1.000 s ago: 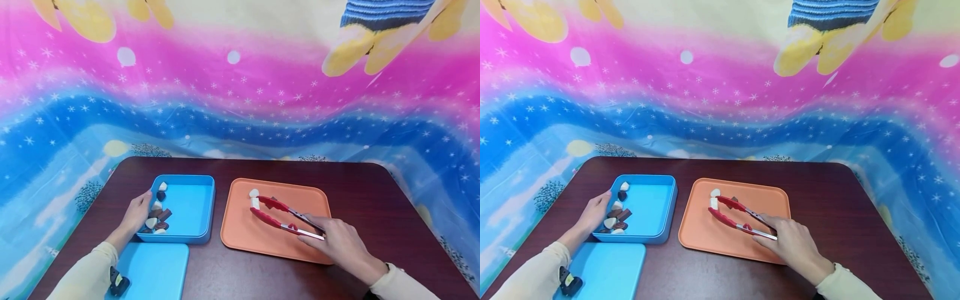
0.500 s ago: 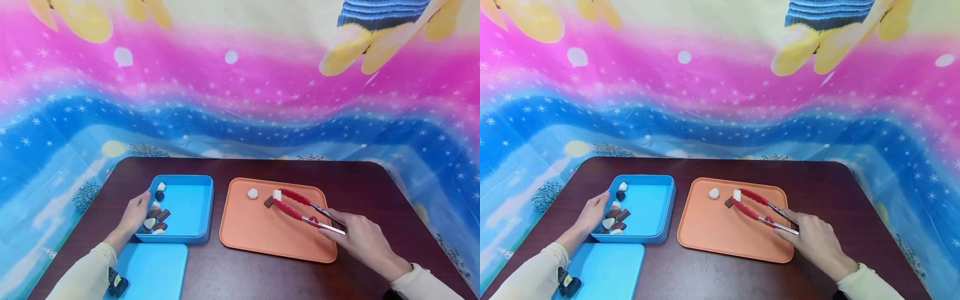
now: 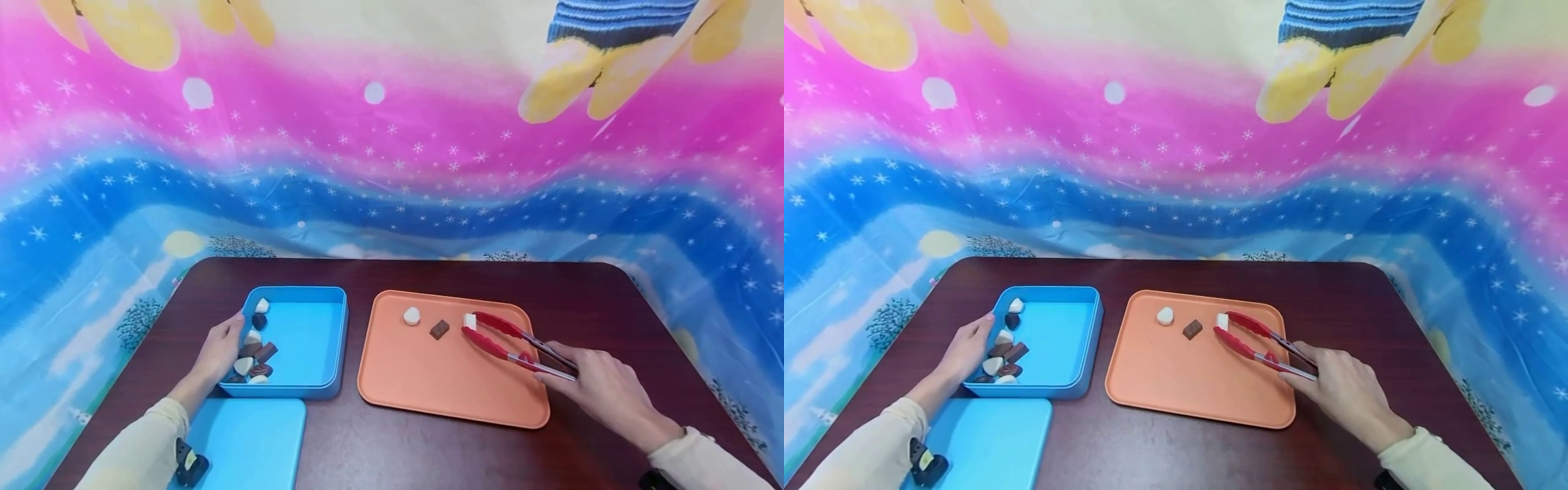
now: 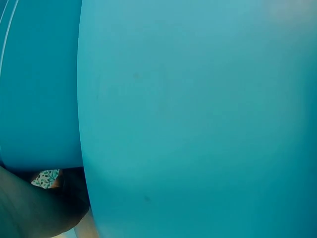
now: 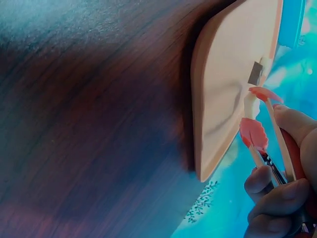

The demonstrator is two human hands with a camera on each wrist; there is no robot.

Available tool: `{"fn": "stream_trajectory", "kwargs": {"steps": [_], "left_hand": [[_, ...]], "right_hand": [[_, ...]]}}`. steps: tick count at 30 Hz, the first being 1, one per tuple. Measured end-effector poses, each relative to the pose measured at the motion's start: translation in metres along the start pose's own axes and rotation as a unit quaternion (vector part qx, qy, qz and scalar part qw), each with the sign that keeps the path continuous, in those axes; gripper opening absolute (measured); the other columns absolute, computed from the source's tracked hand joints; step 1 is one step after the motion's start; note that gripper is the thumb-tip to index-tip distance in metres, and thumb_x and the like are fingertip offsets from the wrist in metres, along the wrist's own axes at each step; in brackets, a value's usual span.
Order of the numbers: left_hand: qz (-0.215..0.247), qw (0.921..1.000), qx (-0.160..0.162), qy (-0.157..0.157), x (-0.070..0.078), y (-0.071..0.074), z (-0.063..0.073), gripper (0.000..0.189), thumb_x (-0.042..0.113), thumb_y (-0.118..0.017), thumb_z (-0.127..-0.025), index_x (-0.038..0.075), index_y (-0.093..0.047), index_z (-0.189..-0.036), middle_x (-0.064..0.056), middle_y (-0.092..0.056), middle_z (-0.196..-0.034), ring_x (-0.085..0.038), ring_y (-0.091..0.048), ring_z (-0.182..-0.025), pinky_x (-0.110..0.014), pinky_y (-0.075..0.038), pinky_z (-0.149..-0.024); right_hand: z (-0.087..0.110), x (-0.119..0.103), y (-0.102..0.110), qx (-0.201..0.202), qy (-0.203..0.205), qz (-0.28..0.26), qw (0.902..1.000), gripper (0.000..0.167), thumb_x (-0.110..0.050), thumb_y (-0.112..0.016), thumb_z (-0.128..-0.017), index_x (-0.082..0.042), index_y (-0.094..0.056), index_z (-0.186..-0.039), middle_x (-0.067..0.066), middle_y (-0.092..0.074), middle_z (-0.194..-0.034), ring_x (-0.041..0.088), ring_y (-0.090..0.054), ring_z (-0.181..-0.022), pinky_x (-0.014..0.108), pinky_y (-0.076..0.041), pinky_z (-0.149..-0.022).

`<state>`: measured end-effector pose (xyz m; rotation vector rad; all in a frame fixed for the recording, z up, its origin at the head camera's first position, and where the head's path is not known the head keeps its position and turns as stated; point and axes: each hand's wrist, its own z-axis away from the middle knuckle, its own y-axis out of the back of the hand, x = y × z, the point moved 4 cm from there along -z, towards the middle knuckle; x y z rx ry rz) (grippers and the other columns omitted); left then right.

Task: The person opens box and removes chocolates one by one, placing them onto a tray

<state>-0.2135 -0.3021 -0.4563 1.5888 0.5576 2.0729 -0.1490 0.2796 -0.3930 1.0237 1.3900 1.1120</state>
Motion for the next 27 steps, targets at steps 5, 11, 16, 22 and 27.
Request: {"fn": "stream_trajectory", "kwargs": {"steps": [5, 11, 16, 22, 27], "left_hand": [[-0.002, 1.0, -0.001, -0.003, -0.001, 0.0, 0.0, 0.072, 0.053, -0.012, -0.109, 0.004, -0.011, -0.162, -0.028, -0.018, -0.166, -0.051, -0.018, -0.153, -0.07, -0.022, -0.12], [-0.01, 0.9999, 0.007, 0.007, -0.001, 0.002, 0.0, 0.075, 0.055, -0.012, -0.108, 0.002, -0.01, -0.162, -0.03, -0.019, -0.165, -0.052, -0.018, -0.152, -0.07, -0.023, -0.12], [-0.011, 0.9998, 0.009, 0.01, -0.001, 0.002, -0.002, 0.074, 0.054, -0.012, -0.108, 0.002, -0.009, -0.161, -0.029, -0.015, -0.166, -0.053, -0.015, -0.152, -0.072, -0.02, -0.119], [-0.01, 0.9999, 0.009, 0.01, -0.002, 0.001, -0.002, 0.074, 0.054, -0.012, -0.108, 0.003, -0.009, -0.162, -0.028, -0.015, -0.166, -0.052, -0.015, -0.153, -0.072, -0.02, -0.119], [-0.008, 0.9999, 0.007, 0.007, -0.002, 0.001, -0.003, 0.073, 0.054, -0.012, -0.108, 0.004, -0.01, -0.162, -0.029, -0.016, -0.166, -0.053, -0.017, -0.152, -0.073, -0.021, -0.118]], "right_hand": [[-0.002, 0.001, -0.004, -0.007, -0.011, -0.008, 0.9999, 0.068, -0.066, -0.075, -0.079, -0.02, -0.07, -0.129, -0.007, -0.045, -0.059, 0.013, -0.041, -0.058, 0.03, -0.03, -0.049], [-0.002, -0.002, -0.006, -0.005, -0.036, -0.042, 0.9985, 0.082, -0.073, -0.074, -0.075, -0.018, -0.064, -0.136, -0.005, -0.047, -0.062, 0.015, -0.044, -0.061, 0.03, -0.031, -0.05], [-0.005, -0.006, -0.006, 0.006, -0.041, -0.036, 0.9985, 0.099, -0.078, -0.071, -0.073, -0.012, -0.056, -0.145, -0.004, -0.052, -0.066, 0.016, -0.049, -0.067, 0.03, -0.036, -0.054], [-0.008, -0.012, -0.007, 0.022, -0.029, -0.049, 0.9981, 0.096, -0.077, -0.072, -0.073, -0.018, -0.054, -0.147, -0.004, -0.05, -0.068, 0.015, -0.047, -0.066, 0.029, -0.033, -0.053], [-0.008, -0.019, -0.008, 0.033, -0.012, -0.058, 0.9977, 0.094, -0.075, -0.073, -0.075, -0.013, -0.056, -0.144, 0.006, -0.07, -0.091, 0.022, -0.061, -0.078, 0.039, -0.049, -0.057]]}}
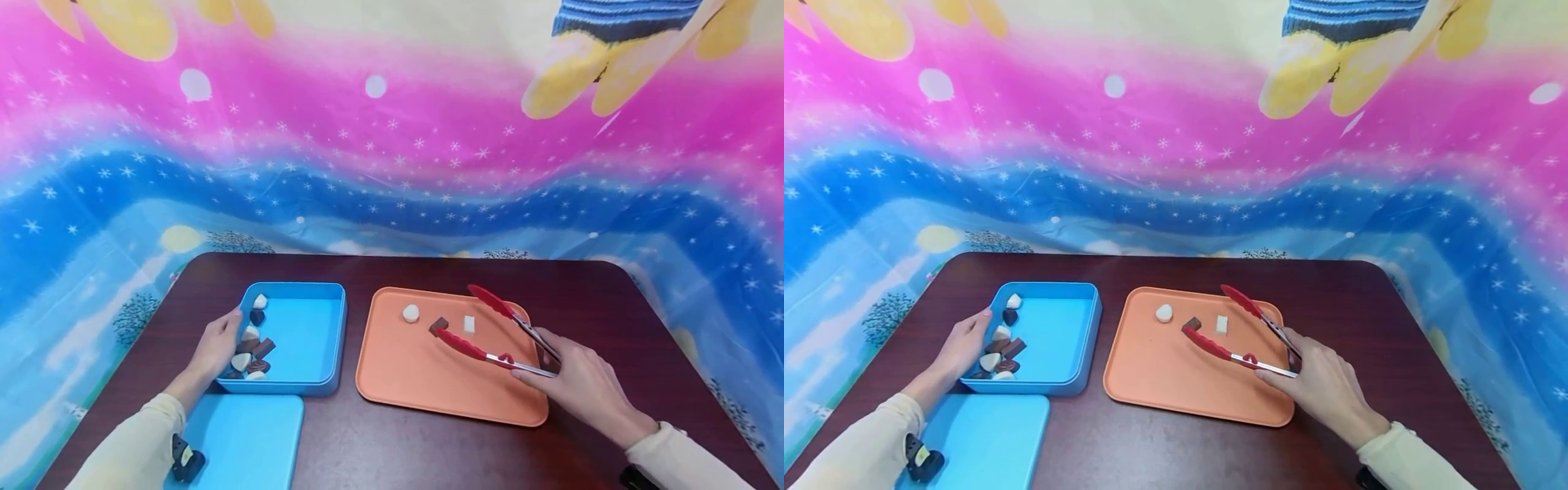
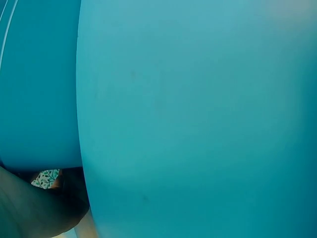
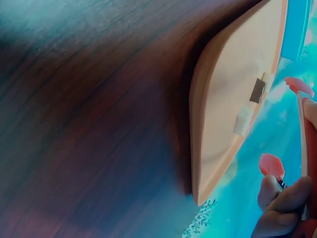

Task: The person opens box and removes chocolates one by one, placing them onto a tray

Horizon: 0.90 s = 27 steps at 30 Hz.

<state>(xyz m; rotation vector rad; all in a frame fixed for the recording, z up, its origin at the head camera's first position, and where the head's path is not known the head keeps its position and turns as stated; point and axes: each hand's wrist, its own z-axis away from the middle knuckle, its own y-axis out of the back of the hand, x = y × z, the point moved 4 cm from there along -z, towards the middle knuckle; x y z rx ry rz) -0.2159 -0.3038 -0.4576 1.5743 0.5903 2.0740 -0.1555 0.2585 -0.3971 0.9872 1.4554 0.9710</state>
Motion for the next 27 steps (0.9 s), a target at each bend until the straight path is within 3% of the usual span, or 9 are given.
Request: {"fn": "stream_trajectory", "kwargs": {"steps": [2, 4, 7, 11, 14, 20, 27], "left_hand": [[-0.004, 1.0, 0.003, 0.0, 0.0, 0.001, 0.0, 0.075, 0.054, -0.012, -0.108, 0.002, -0.01, -0.161, -0.03, -0.017, -0.165, -0.054, -0.018, -0.151, -0.073, -0.021, -0.118], [-0.005, 1.0, 0.003, -0.003, 0.0, 0.001, 0.0, 0.074, 0.054, -0.012, -0.108, 0.002, -0.01, -0.161, -0.03, -0.017, -0.165, -0.054, -0.017, -0.151, -0.072, -0.021, -0.118], [-0.001, 1.0, -0.003, -0.006, 0.0, 0.0, 0.001, 0.074, 0.054, -0.012, -0.108, 0.003, -0.011, -0.162, -0.03, -0.018, -0.165, -0.053, -0.018, -0.152, -0.071, -0.023, -0.119], [0.002, 0.9999, -0.003, -0.011, -0.001, 0.0, 0.0, 0.073, 0.054, -0.012, -0.108, 0.004, -0.011, -0.162, -0.029, -0.019, -0.166, -0.053, -0.019, -0.152, -0.071, -0.023, -0.119], [0.004, 1.0, -0.004, -0.009, -0.002, 0.0, 0.0, 0.074, 0.054, -0.012, -0.108, 0.004, -0.012, -0.162, -0.029, -0.02, -0.165, -0.053, -0.021, -0.151, -0.071, -0.024, -0.118], [-0.005, 1.0, 0.0, 0.0, -0.003, 0.002, 0.0, 0.073, 0.054, -0.011, -0.108, 0.003, -0.008, -0.162, -0.028, -0.015, -0.166, -0.052, -0.016, -0.152, -0.071, -0.021, -0.119], [0.002, 0.9999, -0.001, -0.016, 0.001, 0.001, 0.003, 0.073, 0.052, -0.011, -0.109, 0.001, -0.013, -0.161, -0.03, -0.021, -0.164, -0.053, -0.023, -0.15, -0.071, -0.026, -0.118]], "right_hand": [[0.0, -0.004, -0.001, -0.001, 0.007, -0.004, 1.0, 0.098, -0.074, -0.073, -0.076, -0.008, -0.055, -0.145, 0.014, -0.073, -0.115, 0.031, -0.068, -0.094, 0.05, -0.057, -0.067], [0.0, -0.007, -0.002, 0.002, 0.013, -0.009, 0.9999, 0.101, -0.073, -0.073, -0.076, -0.005, -0.051, -0.148, 0.02, -0.066, -0.134, 0.039, -0.067, -0.109, 0.059, -0.057, -0.079], [-0.001, -0.011, -0.002, 0.005, 0.018, -0.014, 0.9997, 0.102, -0.071, -0.074, -0.077, -0.002, -0.05, -0.148, 0.023, -0.063, -0.139, 0.04, -0.066, -0.112, 0.059, -0.057, -0.081], [-0.005, -0.016, -0.005, -0.01, 0.003, -0.026, 0.9996, 0.103, -0.072, -0.075, -0.075, -0.003, -0.05, -0.148, 0.009, -0.072, -0.095, 0.025, -0.063, -0.081, 0.039, -0.052, -0.061], [-0.008, -0.02, -0.008, -0.028, -0.014, -0.036, 0.9989, 0.102, -0.074, -0.075, -0.074, -0.005, -0.052, -0.145, -0.003, -0.052, -0.067, 0.015, -0.048, -0.066, 0.029, -0.036, -0.054], [-0.012, -0.031, -0.014, -0.04, -0.024, -0.055, 0.9974, 0.101, -0.077, -0.072, -0.072, -0.006, -0.054, -0.142, -0.003, -0.042, -0.058, 0.013, -0.038, -0.052, 0.027, -0.03, -0.045], [-0.011, -0.037, -0.022, -0.033, -0.015, -0.058, 0.9976, 0.095, -0.077, -0.073, -0.073, -0.01, -0.057, -0.138, -0.001, -0.045, -0.064, 0.013, -0.04, -0.057, 0.027, -0.032, -0.047]]}}
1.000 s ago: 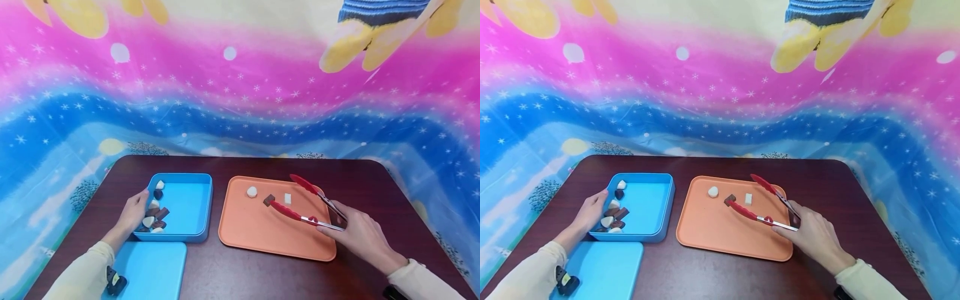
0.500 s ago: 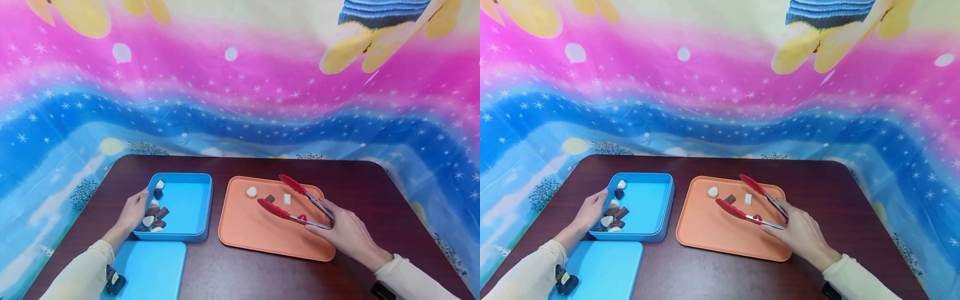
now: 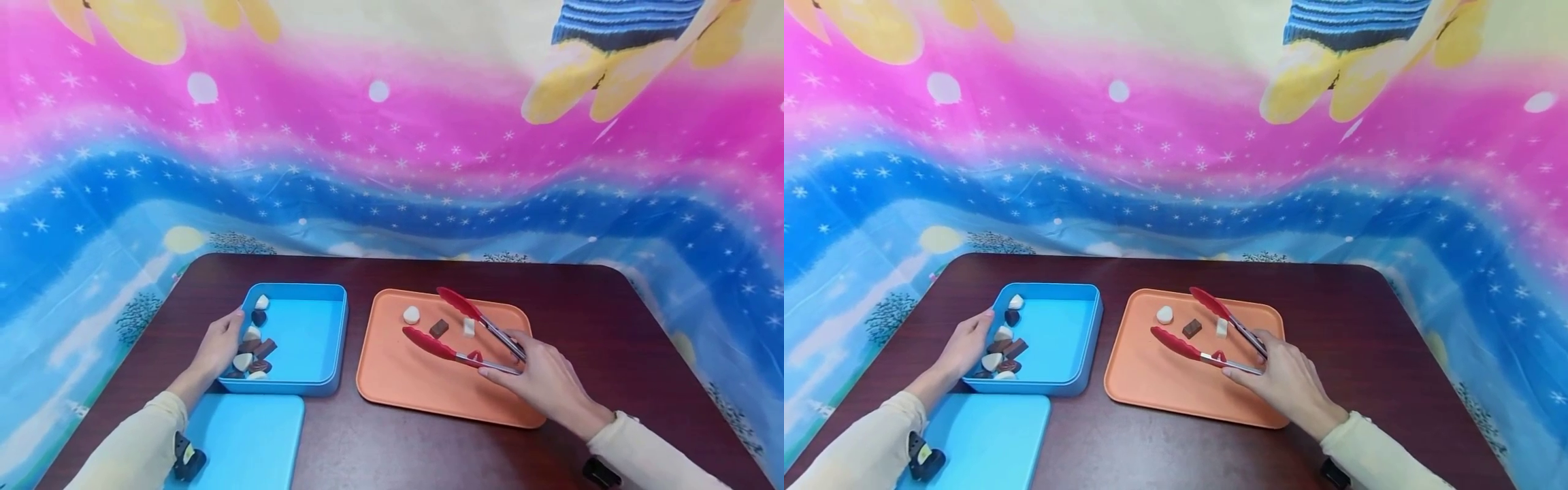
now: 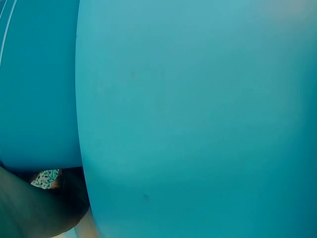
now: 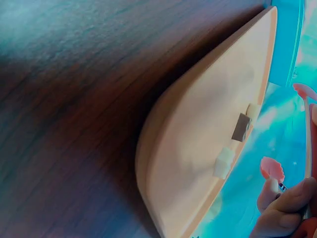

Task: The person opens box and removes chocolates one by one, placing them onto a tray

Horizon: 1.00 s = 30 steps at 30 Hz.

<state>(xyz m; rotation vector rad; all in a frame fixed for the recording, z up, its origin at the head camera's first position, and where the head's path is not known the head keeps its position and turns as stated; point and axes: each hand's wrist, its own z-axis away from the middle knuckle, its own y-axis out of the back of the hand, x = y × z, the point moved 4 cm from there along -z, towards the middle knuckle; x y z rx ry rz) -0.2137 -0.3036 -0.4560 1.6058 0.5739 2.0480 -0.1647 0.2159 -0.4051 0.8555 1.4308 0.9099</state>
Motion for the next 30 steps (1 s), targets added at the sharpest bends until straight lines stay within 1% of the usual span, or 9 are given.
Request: {"fn": "stream_trajectory", "kwargs": {"steps": [2, 6, 9, 12, 16, 20, 22, 25, 30], "left_hand": [[0.003, 1.0, -0.001, 0.0, 0.001, 0.0, 0.0, 0.074, 0.053, -0.01, -0.108, 0.001, -0.014, -0.161, -0.031, -0.022, -0.164, -0.053, -0.024, -0.15, -0.071, -0.026, -0.118], [0.0, 1.0, -0.001, 0.009, 0.002, -0.001, -0.001, 0.075, 0.054, -0.011, -0.108, 0.001, -0.013, -0.161, -0.031, -0.02, -0.165, -0.054, -0.021, -0.151, -0.071, -0.025, -0.118], [-0.004, 0.9999, 0.0, 0.016, 0.002, -0.002, -0.002, 0.075, 0.054, -0.011, -0.108, 0.001, -0.011, -0.161, -0.031, -0.018, -0.165, -0.054, -0.019, -0.151, -0.071, -0.023, -0.119], [-0.006, 0.9998, 0.0, 0.019, 0.002, -0.002, -0.002, 0.075, 0.054, -0.011, -0.108, 0.0, -0.01, -0.161, -0.031, -0.017, -0.165, -0.054, -0.019, -0.151, -0.071, -0.023, -0.119], [-0.005, 0.9998, 0.001, 0.019, 0.001, -0.001, -0.001, 0.075, 0.054, -0.011, -0.108, 0.001, -0.011, -0.161, -0.03, -0.018, -0.165, -0.053, -0.02, -0.151, -0.071, -0.024, -0.119], [-0.004, 0.9999, 0.0, 0.015, 0.001, -0.001, 0.0, 0.075, 0.054, -0.011, -0.108, 0.001, -0.011, -0.161, -0.03, -0.019, -0.165, -0.053, -0.021, -0.151, -0.071, -0.024, -0.118], [-0.002, 0.9999, -0.001, 0.012, 0.001, -0.001, -0.001, 0.074, 0.054, -0.011, -0.108, 0.002, -0.012, -0.161, -0.03, -0.019, -0.165, -0.053, -0.021, -0.151, -0.071, -0.024, -0.119], [-0.001, 1.0, -0.004, 0.007, 0.001, 0.0, -0.002, 0.073, 0.053, -0.011, -0.109, 0.004, -0.011, -0.162, -0.03, -0.019, -0.165, -0.053, -0.02, -0.151, -0.072, -0.023, -0.119], [-0.004, 0.9999, -0.007, 0.008, 0.0, 0.0, -0.001, 0.072, 0.053, -0.012, -0.109, 0.006, -0.01, -0.162, -0.029, -0.018, -0.166, -0.052, -0.018, -0.152, -0.072, -0.022, -0.119]], "right_hand": [[-0.001, -0.001, -0.001, 0.005, 0.006, -0.005, 1.0, 0.094, -0.076, -0.073, -0.073, -0.01, -0.058, -0.137, -0.001, -0.045, -0.067, 0.014, -0.04, -0.06, 0.027, -0.033, -0.049], [-0.005, -0.006, -0.001, 0.006, 0.01, -0.02, 0.9997, 0.089, -0.074, -0.075, -0.074, -0.011, -0.061, -0.134, 0.0, -0.044, -0.068, 0.015, -0.041, -0.061, 0.027, -0.035, -0.05], [-0.007, -0.012, -0.002, 0.002, 0.008, -0.032, 0.9995, 0.089, -0.074, -0.075, -0.073, -0.012, -0.061, -0.135, 0.0, -0.045, -0.068, 0.015, -0.041, -0.059, 0.028, -0.035, -0.051], [-0.009, -0.02, -0.004, -0.006, 0.012, -0.039, 0.9992, 0.091, -0.076, -0.074, -0.072, -0.013, -0.061, -0.136, 0.0, -0.051, -0.073, 0.014, -0.042, -0.059, 0.029, -0.035, -0.053], [-0.012, -0.031, -0.009, -0.014, 0.02, -0.039, 0.9989, 0.095, -0.079, -0.072, -0.07, -0.013, -0.06, -0.138, -0.001, -0.053, -0.077, 0.013, -0.039, -0.058, 0.029, -0.033, -0.05], [-0.014, -0.041, -0.012, -0.014, 0.032, -0.037, 0.9987, 0.095, -0.077, -0.074, -0.07, -0.013, -0.06, -0.139, -0.003, -0.046, -0.07, 0.012, -0.036, -0.055, 0.027, -0.031, -0.047], [-0.015, -0.046, -0.013, -0.01, 0.043, -0.037, 0.9983, 0.093, -0.075, -0.076, -0.071, -0.013, -0.061, -0.138, -0.004, -0.043, -0.066, 0.011, -0.037, -0.056, 0.025, -0.031, -0.048], [-0.016, -0.055, -0.014, -0.001, 0.062, -0.044, 0.9971, 0.084, -0.073, -0.077, -0.072, -0.017, -0.064, -0.132, -0.005, -0.042, -0.064, 0.01, -0.038, -0.057, 0.025, -0.033, -0.049], [-0.018, -0.071, -0.016, 0.001, 0.083, -0.066, 0.9943, 0.058, -0.068, -0.08, -0.072, -0.031, -0.068, -0.115, -0.006, -0.044, -0.063, 0.01, -0.04, -0.056, 0.023, -0.032, -0.048]]}}
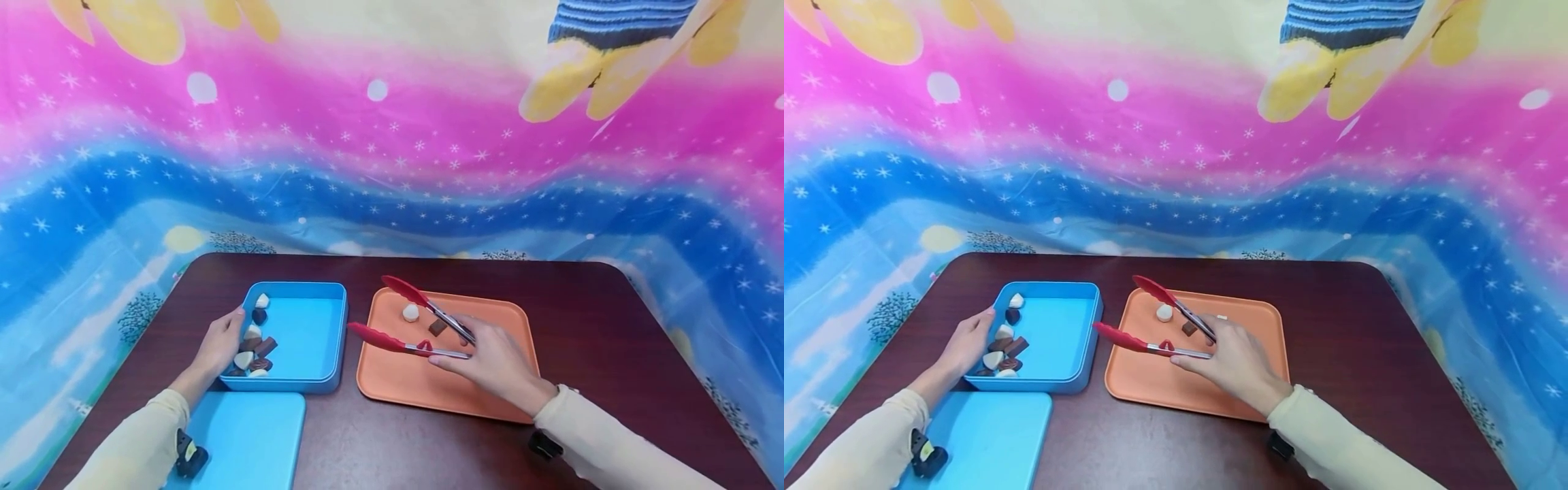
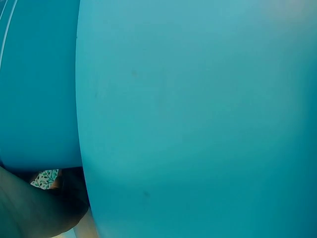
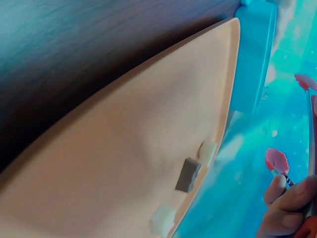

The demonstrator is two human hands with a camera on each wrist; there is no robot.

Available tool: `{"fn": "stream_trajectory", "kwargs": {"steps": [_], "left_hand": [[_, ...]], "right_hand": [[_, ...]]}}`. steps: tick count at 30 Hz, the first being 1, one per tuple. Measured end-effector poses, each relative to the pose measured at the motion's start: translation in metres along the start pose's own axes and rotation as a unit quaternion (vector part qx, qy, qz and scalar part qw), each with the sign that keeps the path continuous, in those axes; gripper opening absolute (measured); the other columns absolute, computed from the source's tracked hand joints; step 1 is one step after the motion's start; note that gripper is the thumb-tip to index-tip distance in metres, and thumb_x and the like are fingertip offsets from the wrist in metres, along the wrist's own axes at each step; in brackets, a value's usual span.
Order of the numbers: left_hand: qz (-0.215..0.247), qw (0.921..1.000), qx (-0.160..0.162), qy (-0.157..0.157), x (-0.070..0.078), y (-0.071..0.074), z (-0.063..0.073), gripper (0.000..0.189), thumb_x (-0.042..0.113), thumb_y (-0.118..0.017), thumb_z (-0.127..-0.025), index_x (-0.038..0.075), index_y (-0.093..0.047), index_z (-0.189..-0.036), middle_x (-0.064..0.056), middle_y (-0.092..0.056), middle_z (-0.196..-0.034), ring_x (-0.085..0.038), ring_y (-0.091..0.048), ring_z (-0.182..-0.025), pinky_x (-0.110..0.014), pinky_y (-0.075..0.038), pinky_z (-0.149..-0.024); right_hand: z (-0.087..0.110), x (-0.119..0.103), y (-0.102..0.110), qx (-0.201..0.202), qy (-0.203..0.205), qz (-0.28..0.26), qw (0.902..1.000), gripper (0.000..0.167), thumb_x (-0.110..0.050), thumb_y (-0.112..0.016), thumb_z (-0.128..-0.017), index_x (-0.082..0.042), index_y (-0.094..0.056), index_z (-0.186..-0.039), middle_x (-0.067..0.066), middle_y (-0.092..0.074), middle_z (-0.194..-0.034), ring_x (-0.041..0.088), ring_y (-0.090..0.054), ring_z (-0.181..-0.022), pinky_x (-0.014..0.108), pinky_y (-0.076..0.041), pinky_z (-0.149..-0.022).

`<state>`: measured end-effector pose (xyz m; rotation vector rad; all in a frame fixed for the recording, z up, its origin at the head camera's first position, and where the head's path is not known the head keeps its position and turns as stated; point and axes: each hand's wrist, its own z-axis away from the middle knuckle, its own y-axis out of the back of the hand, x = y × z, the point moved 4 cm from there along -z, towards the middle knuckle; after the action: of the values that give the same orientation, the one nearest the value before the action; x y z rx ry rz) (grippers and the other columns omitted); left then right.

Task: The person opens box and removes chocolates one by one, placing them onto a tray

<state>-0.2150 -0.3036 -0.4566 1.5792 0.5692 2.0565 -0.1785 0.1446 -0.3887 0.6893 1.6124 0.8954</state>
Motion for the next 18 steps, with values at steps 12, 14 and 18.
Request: {"fn": "stream_trajectory", "kwargs": {"steps": [12, 14, 18], "left_hand": [[0.006, 1.0, 0.0, -0.001, 0.0, -0.003, 0.001, 0.073, 0.053, -0.012, -0.109, 0.003, -0.011, -0.162, -0.029, -0.019, -0.165, -0.052, -0.02, -0.152, -0.071, -0.024, -0.119], [0.006, 1.0, 0.002, 0.002, 0.0, -0.002, 0.0, 0.073, 0.053, -0.012, -0.109, 0.003, -0.011, -0.162, -0.03, -0.019, -0.165, -0.053, -0.02, -0.151, -0.072, -0.023, -0.119], [0.004, 0.9999, 0.005, 0.01, 0.0, 0.0, 0.0, 0.074, 0.054, -0.012, -0.108, 0.003, -0.011, -0.162, -0.03, -0.02, -0.165, -0.053, -0.021, -0.151, -0.072, -0.024, -0.118]], "right_hand": [[-0.008, -0.028, -0.014, -0.007, 0.032, -0.013, 0.9994, 0.057, -0.064, -0.083, -0.072, -0.035, -0.068, -0.118, -0.009, -0.052, -0.068, 0.008, -0.045, -0.058, 0.026, -0.036, -0.056], [-0.01, -0.033, -0.017, -0.01, 0.035, -0.017, 0.9992, 0.064, -0.064, -0.083, -0.072, -0.035, -0.067, -0.127, -0.009, -0.052, -0.068, 0.007, -0.045, -0.056, 0.027, -0.035, -0.057], [-0.014, -0.043, -0.022, -0.012, 0.043, -0.014, 0.9989, 0.062, -0.064, -0.084, -0.07, -0.024, -0.069, -0.116, -0.006, -0.056, -0.07, 0.008, -0.047, -0.059, 0.027, -0.036, -0.054]]}}
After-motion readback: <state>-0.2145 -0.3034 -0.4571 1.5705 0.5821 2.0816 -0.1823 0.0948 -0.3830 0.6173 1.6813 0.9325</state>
